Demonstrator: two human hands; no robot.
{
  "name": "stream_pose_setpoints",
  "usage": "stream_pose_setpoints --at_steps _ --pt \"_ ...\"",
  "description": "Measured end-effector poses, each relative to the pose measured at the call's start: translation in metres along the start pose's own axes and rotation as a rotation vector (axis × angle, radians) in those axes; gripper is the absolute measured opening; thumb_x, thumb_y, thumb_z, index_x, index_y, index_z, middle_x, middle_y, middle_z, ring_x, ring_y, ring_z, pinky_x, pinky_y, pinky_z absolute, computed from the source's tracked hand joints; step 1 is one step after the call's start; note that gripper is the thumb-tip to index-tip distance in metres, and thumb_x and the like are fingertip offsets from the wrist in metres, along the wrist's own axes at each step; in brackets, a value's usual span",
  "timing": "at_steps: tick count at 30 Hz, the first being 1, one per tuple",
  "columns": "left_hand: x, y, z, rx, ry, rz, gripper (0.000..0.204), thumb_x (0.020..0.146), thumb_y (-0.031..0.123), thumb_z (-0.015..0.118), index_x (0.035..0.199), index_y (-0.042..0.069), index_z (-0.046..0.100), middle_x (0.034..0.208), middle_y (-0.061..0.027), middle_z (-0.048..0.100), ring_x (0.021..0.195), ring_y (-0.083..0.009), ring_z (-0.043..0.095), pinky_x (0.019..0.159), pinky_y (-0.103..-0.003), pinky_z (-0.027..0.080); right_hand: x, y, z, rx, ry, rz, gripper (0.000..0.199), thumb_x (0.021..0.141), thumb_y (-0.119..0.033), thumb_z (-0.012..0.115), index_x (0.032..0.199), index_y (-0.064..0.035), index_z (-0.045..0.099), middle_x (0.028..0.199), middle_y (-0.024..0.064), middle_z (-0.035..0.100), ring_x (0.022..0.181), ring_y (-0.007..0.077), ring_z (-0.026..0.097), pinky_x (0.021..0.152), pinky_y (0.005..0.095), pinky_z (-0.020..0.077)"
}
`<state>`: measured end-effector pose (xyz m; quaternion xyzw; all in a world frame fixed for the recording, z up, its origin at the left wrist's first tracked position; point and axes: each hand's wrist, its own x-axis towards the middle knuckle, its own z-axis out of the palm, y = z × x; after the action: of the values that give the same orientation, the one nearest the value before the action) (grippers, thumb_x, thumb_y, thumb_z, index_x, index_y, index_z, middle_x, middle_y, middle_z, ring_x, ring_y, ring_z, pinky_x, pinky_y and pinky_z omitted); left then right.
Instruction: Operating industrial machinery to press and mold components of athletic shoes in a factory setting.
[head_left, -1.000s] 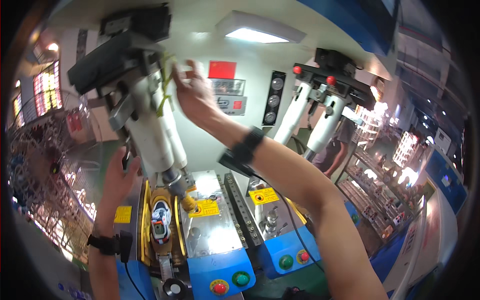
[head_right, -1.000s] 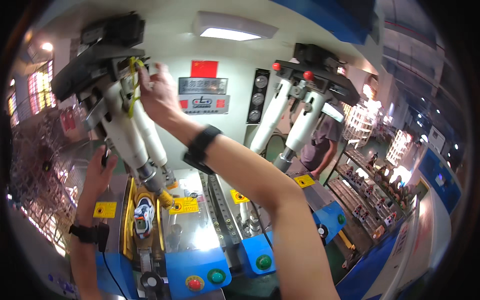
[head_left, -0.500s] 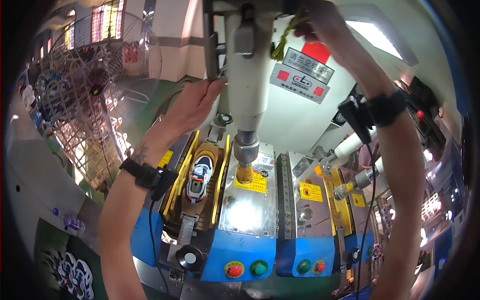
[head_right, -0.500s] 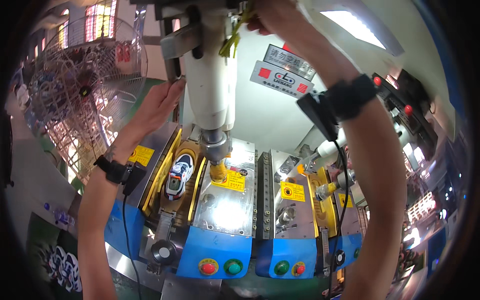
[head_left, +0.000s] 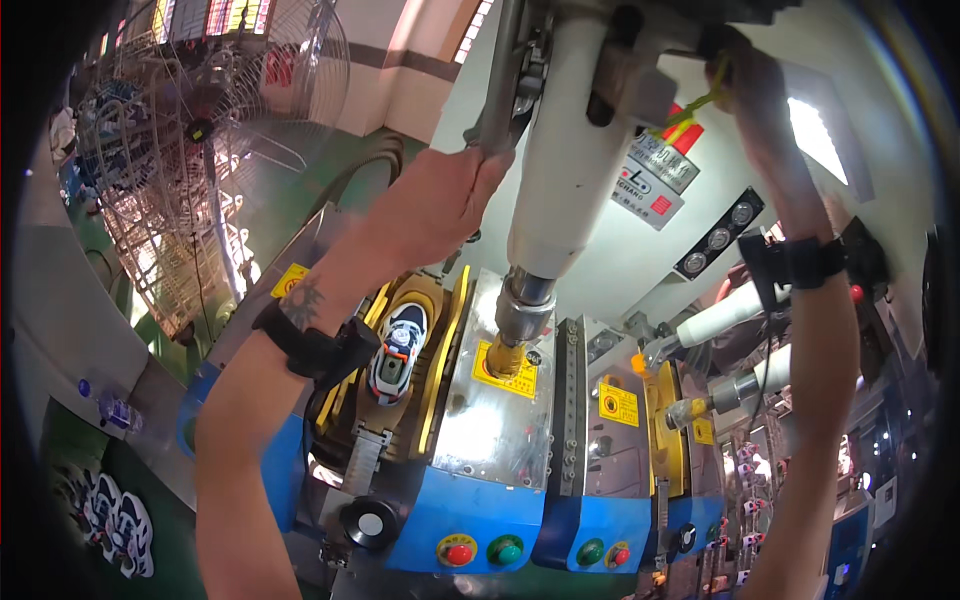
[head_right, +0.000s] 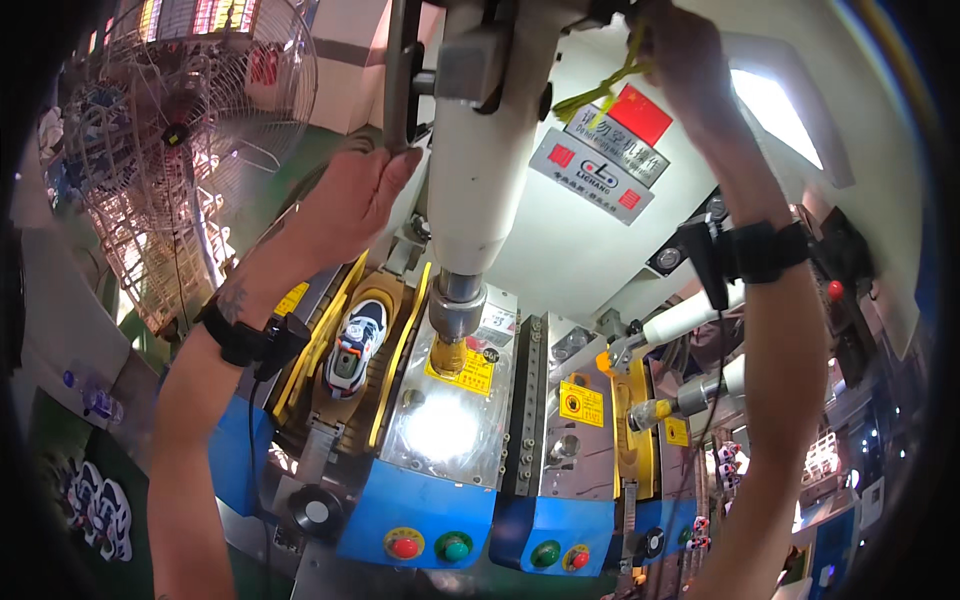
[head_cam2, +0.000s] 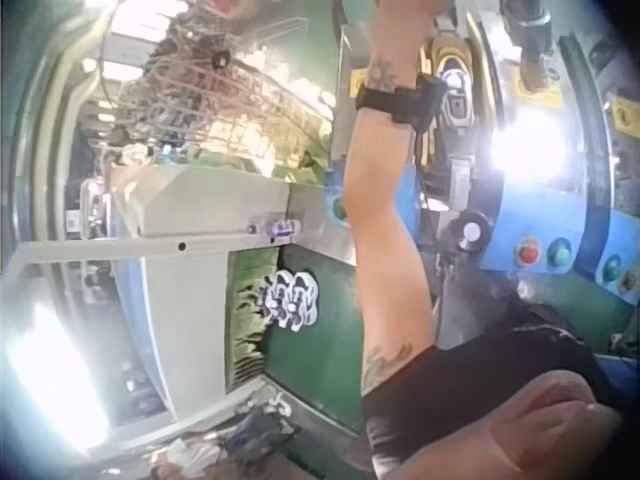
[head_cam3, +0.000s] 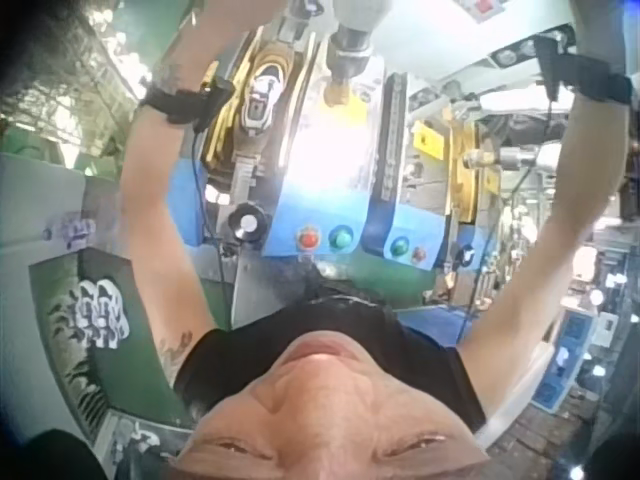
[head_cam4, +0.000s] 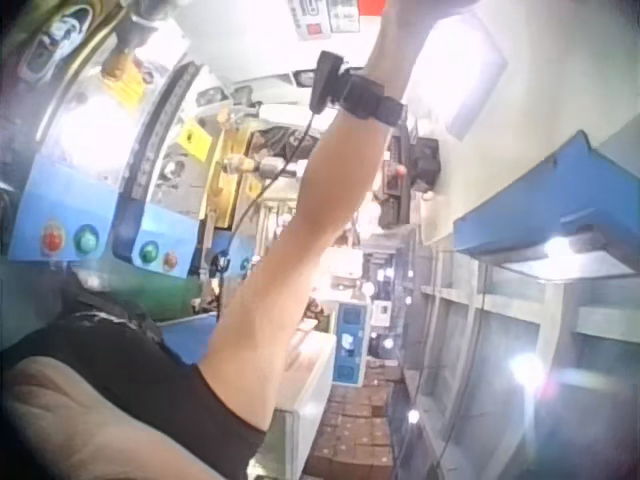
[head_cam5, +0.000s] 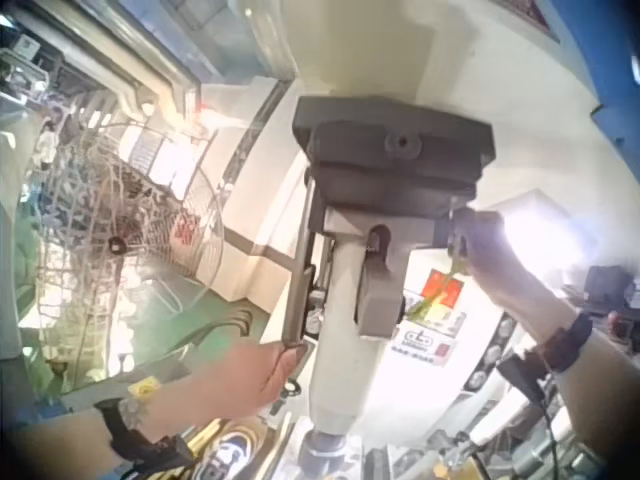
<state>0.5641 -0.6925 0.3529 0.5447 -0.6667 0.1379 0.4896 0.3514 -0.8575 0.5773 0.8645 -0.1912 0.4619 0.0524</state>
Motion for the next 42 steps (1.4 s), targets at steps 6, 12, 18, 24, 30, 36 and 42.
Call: stream_pose_setpoints --at_steps 6,12,18,24,30,36,42 --pt "-0.016 0.016 -0.011 0.019 0.022 0.044 0.035 0.102 0.028 0.040 0.093 -0.003 0.053 0.072 -0.0225 0.052 0.065 -0.0413 0.050 0.058 -0.047 0.042 -0.016 0.000 -0.014 -0.090 -0.087 0.046 0.034 0.098 -0.028 0.040 0.100 -0.0031 0.064 0.087 0.0085 0.063 0.073 0.0145 0.061 0.066 0.0296 0.0522" --pt "-0.018 0.015 -0.010 -0.098 0.030 -0.129 0.052 0.102 0.034 0.042 0.069 -0.005 0.049 0.061 -0.0268 0.047 0.060 -0.0443 0.049 0.056 -0.048 0.039 -0.018 -0.006 -0.008 0.232 -0.015 0.150 0.019 0.091 -0.024 0.059 0.084 -0.0068 0.060 0.064 0.0049 0.054 0.056 0.0141 0.054 0.051 0.0301 0.0429" --pt "-0.024 0.027 -0.023 -0.087 -0.057 -0.198 0.048 0.102 0.036 0.041 0.081 -0.006 0.051 0.070 -0.0273 0.051 0.070 -0.0443 0.051 0.066 -0.047 0.042 -0.185 -0.049 -0.015 0.101 -0.216 0.039 0.030 0.090 -0.014 0.053 0.116 -0.0014 0.058 0.112 0.0159 0.062 0.099 0.0246 0.062 0.083 0.0353 0.0507" --pt "-0.141 0.067 -0.040 0.059 0.352 -0.217 0.017 0.097 0.005 0.049 0.111 -0.003 0.053 0.103 -0.0167 0.058 0.096 -0.0260 0.058 0.086 -0.036 0.045 -0.463 -0.123 -0.022 0.244 -0.310 0.090 0.065 0.082 -0.020 0.069 0.136 0.0039 0.044 0.144 0.0238 0.040 0.131 0.0381 0.043 0.106 0.0545 0.0363" --pt "-0.353 0.207 0.000 0.109 0.369 -0.710 0.016 0.095 0.006 0.045 0.104 -0.006 0.051 0.101 -0.0159 0.054 0.095 -0.0257 0.053 0.087 -0.037 0.043 -0.534 -0.163 -0.014 0.124 -0.938 0.148 0.054 0.090 -0.028 0.059 0.134 0.0007 0.046 0.145 0.0195 0.040 0.131 0.0364 0.043 0.105 0.0573 0.0331" --pt "-0.442 0.334 0.029 -0.101 -0.341 -1.257 0.025 0.087 0.013 0.059 0.106 -0.003 0.056 0.108 -0.0206 0.060 0.101 -0.0363 0.057 0.090 -0.039 0.045 -0.565 -0.205 -0.049 0.824 -0.649 0.264 0.047 0.085 -0.015 0.067 0.128 -0.0018 0.053 0.138 0.0193 0.048 0.121 0.0345 0.053 0.101 0.0521 0.0409" --pt "-0.465 0.424 0.038 -0.004 -0.727 -1.216 0.030 0.086 0.017 0.062 0.112 0.001 0.059 0.100 -0.0268 0.064 0.087 -0.0473 0.060 0.074 -0.051 0.049 -0.626 -0.219 -0.077 1.222 -0.681 0.428 0.031 0.090 -0.013 0.058 0.118 -0.0005 0.059 0.112 0.0170 0.064 0.102 0.0335 0.062 0.089 0.0398 0.0500"
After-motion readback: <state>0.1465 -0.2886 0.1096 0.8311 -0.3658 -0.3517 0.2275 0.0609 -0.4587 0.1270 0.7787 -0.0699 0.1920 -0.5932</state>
